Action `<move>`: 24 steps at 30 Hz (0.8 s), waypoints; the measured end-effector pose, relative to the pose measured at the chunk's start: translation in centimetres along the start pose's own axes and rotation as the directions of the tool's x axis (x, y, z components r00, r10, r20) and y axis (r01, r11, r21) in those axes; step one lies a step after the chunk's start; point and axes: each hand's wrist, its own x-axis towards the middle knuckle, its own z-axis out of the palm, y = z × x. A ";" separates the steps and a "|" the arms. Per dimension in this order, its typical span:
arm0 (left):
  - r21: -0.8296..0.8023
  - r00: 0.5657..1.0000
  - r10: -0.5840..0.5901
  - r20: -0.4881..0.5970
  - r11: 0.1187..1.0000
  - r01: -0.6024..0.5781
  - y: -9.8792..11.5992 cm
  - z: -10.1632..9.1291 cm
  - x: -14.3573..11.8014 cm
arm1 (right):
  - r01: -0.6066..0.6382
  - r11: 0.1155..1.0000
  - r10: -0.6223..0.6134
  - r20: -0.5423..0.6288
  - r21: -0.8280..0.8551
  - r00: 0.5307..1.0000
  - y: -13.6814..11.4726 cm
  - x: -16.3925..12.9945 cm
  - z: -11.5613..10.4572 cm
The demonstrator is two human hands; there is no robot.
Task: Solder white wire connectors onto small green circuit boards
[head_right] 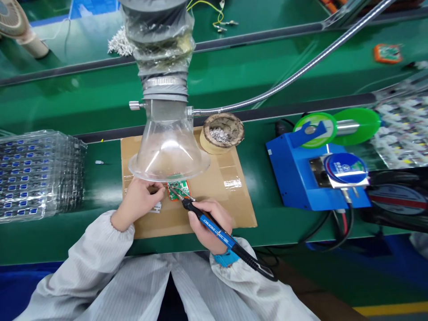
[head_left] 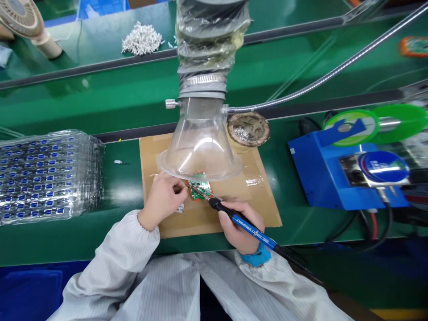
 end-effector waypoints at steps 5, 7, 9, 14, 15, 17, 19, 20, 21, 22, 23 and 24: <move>0.011 1.000 0.024 -0.006 1.000 -0.024 0.0 -0.1 0.0 | 0.001 1.000 -0.001 -0.032 -0.008 0.999 0.0 0.1 0.0; 0.022 1.000 0.030 -0.007 0.999 -0.030 0.0 -0.2 0.0 | -0.001 1.000 0.000 -0.050 -0.019 0.999 0.0 0.1 0.0; 0.028 0.999 0.035 0.002 0.999 -0.035 0.1 -0.3 0.1 | -0.008 1.000 0.007 -0.046 -0.026 0.999 0.0 0.0 -0.1; 0.028 0.999 0.027 0.018 0.999 -0.027 0.3 -0.4 0.1 | -0.016 0.998 0.015 -0.017 -0.059 1.000 -0.1 0.0 0.0; 0.030 1.000 0.027 0.016 0.999 -0.027 0.3 -0.4 0.1 | -0.014 0.998 0.013 -0.015 -0.068 1.000 -0.1 0.0 0.0; 0.032 0.999 0.031 0.012 0.999 -0.032 0.2 -0.4 0.0 | -0.008 0.997 0.008 -0.010 -0.075 1.000 -0.1 0.0 0.0; 0.031 0.999 0.038 0.008 0.999 -0.038 0.2 -0.4 0.0 | -0.004 0.998 0.004 -0.006 -0.067 1.000 -0.1 0.0 -0.1; 0.029 0.999 0.039 0.007 0.999 -0.039 0.2 -0.4 0.0 | -0.004 0.998 0.004 -0.006 -0.059 1.000 -0.1 0.0 -0.1; 0.028 0.999 0.039 0.007 0.999 -0.039 0.2 -0.4 0.0 | -0.002 0.999 0.001 -0.012 -0.049 1.000 -0.1 0.0 -0.1; 0.026 0.999 0.037 0.006 0.999 -0.037 0.2 -0.4 0.0 | 0.000 0.999 -0.001 -0.022 -0.037 1.000 -0.1 0.0 -0.1; 0.025 0.999 0.036 0.005 0.999 -0.036 0.2 -0.4 0.0 | 0.004 1.000 -0.005 -0.030 -0.028 1.000 -0.1 0.0 -0.1; 0.023 0.999 0.035 0.005 0.999 -0.036 0.2 -0.4 0.0 | 0.008 1.000 -0.009 -0.033 -0.023 0.999 -0.1 0.0 -0.1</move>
